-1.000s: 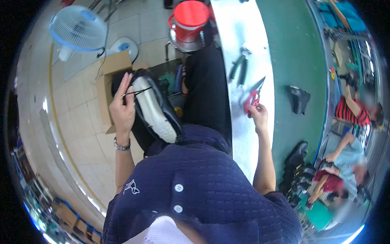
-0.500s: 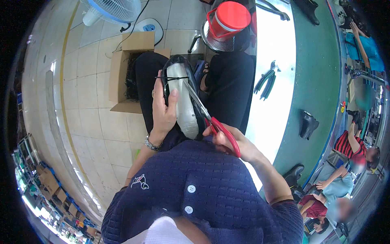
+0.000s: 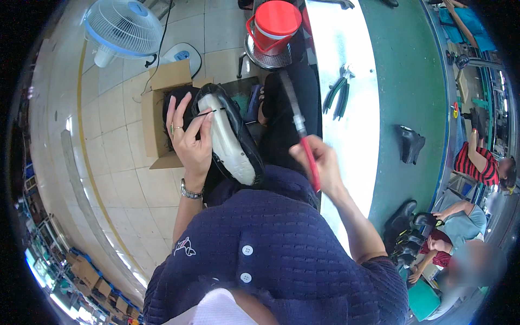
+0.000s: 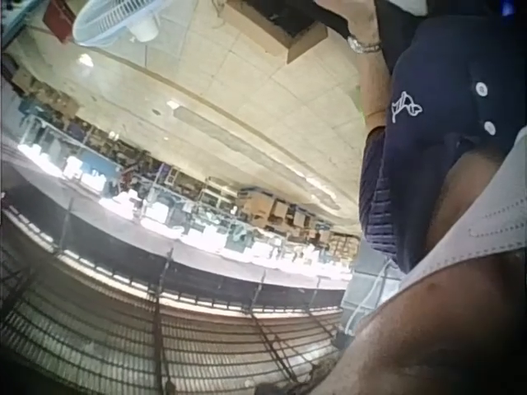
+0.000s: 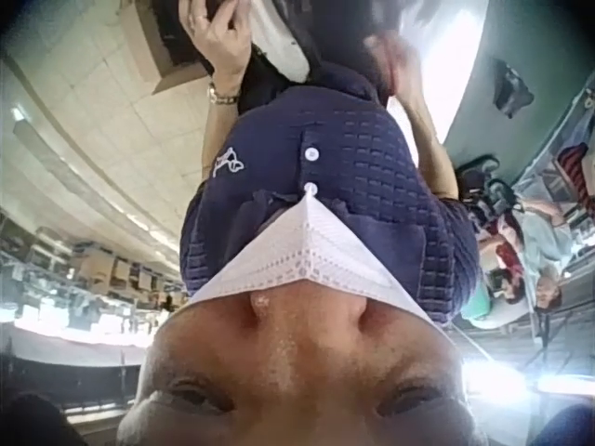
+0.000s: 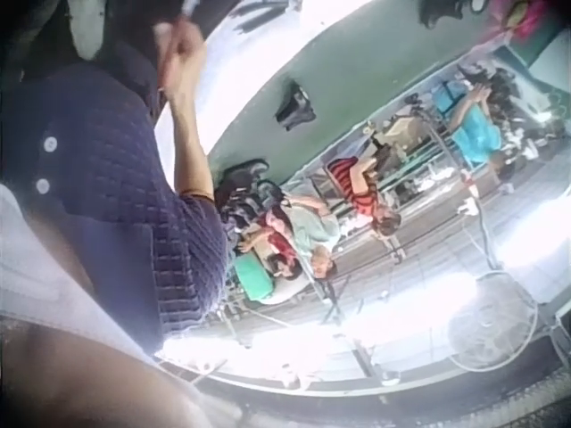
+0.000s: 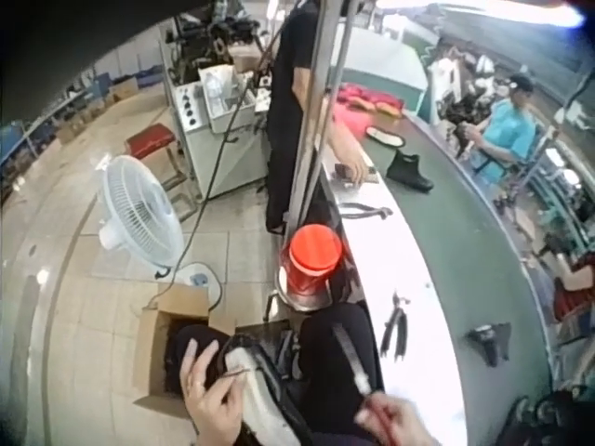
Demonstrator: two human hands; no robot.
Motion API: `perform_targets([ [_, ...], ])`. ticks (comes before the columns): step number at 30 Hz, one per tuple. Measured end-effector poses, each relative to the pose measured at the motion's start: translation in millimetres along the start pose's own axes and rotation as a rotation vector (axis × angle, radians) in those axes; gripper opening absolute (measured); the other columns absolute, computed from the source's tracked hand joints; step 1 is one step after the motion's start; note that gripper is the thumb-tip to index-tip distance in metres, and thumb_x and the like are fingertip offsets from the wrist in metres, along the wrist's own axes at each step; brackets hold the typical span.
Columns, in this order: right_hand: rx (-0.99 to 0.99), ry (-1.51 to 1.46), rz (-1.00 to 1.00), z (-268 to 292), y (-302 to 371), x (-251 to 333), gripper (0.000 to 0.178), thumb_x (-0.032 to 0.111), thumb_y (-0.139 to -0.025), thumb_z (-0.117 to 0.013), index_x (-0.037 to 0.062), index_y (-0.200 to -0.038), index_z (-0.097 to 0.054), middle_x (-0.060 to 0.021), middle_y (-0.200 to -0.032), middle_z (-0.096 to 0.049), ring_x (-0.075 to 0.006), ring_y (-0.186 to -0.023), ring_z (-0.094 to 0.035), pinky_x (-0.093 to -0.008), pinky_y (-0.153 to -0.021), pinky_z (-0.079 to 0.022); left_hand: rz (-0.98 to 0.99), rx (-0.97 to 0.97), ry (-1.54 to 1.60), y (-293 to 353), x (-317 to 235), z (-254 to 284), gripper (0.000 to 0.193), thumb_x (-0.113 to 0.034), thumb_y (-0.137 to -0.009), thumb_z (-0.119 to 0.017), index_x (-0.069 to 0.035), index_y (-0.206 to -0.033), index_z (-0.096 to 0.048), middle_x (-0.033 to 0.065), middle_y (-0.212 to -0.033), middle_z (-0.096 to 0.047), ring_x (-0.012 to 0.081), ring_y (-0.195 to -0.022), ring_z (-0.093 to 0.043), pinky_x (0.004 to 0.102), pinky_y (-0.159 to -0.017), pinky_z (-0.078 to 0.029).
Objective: Applying adhesive and trimming excess material on shoe components in a factory setting.
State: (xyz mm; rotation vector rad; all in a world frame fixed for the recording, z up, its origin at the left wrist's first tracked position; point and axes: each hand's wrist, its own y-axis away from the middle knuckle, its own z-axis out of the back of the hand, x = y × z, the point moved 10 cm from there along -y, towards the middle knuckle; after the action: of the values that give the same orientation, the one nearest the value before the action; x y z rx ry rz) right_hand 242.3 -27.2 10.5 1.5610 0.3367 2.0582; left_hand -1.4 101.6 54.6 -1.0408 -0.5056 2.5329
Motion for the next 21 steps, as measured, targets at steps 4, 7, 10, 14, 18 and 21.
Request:
perform_targets([
  [4, -0.432, 0.138, -0.122, 86, -9, -92, 0.035, 0.033, -0.091, -0.067, -0.0002, -0.102, -0.065, -0.0071, -0.077, -0.063, -0.0143, -0.072, -0.056, -0.0294, -0.066, -0.044, 0.196, -0.069, 0.353, 1, 25, 7, 0.004, -0.003, -0.086, -0.066, 0.001, -0.086, -0.068, 0.0095, -0.110, -0.061, 0.0282, -0.123, -0.050, 0.0389, -0.101, -0.039],
  [7, -0.626, 0.450, -0.141, 133, 5, -130, 0.043, 0.035, -0.090, -0.067, -0.0033, -0.109, -0.064, -0.0095, -0.071, -0.062, -0.0168, -0.064, -0.056, -0.0314, -0.061, -0.046, 0.237, -0.237, 0.609, -4, 13, 47, 0.010, -0.003, -0.089, -0.061, 0.004, -0.091, -0.068, 0.0120, -0.111, -0.057, 0.0295, -0.123, -0.048, 0.0424, -0.101, -0.040],
  [10, -0.703, 0.591, -0.241, 162, 23, -154, 0.043, 0.034, -0.088, -0.068, -0.0027, -0.110, -0.065, -0.0102, -0.071, -0.061, -0.0181, -0.064, -0.058, -0.0328, -0.062, -0.046, 0.128, -0.464, 0.772, -24, -5, 113, 0.014, -0.001, -0.092, -0.054, 0.008, -0.096, -0.065, 0.0159, -0.115, -0.059, 0.0301, -0.117, -0.053, 0.0431, -0.104, -0.040],
  [14, -0.823, 0.857, -0.037, 177, 17, -157, 0.037, 0.030, -0.086, -0.067, 0.0009, -0.110, -0.067, -0.0140, -0.082, -0.065, -0.0256, -0.075, -0.062, -0.0380, -0.071, -0.049, 0.247, -0.500, 0.350, -26, 52, 141, 0.017, -0.003, -0.091, -0.061, 0.009, -0.102, -0.067, 0.0138, -0.118, -0.060, 0.0259, -0.108, -0.059, 0.0374, -0.100, -0.044],
  [18, -0.797, 0.533, 0.077, 160, -42, -109, 0.036, 0.018, -0.088, -0.064, -0.0021, -0.118, -0.062, -0.0212, -0.105, -0.064, -0.0321, -0.094, -0.063, -0.0385, -0.086, -0.049, 0.474, -0.078, -0.103, 15, 174, 90, 0.033, -0.010, -0.094, -0.059, 0.005, -0.123, -0.060, 0.0180, -0.135, -0.054, 0.0259, -0.115, -0.058, 0.0357, -0.101, -0.044],
  [21, -0.794, 0.583, 0.186, 144, -95, -69, 0.050, 0.032, -0.088, -0.064, -0.0031, -0.124, -0.057, -0.0255, -0.114, -0.060, -0.0370, -0.106, -0.059, -0.0424, -0.093, -0.046, 0.365, -0.001, -0.413, 39, 182, 54, 0.046, -0.016, -0.096, -0.055, 0.003, -0.137, -0.047, 0.0204, -0.139, -0.050, 0.0326, -0.123, -0.053, 0.0394, -0.102, -0.042],
])
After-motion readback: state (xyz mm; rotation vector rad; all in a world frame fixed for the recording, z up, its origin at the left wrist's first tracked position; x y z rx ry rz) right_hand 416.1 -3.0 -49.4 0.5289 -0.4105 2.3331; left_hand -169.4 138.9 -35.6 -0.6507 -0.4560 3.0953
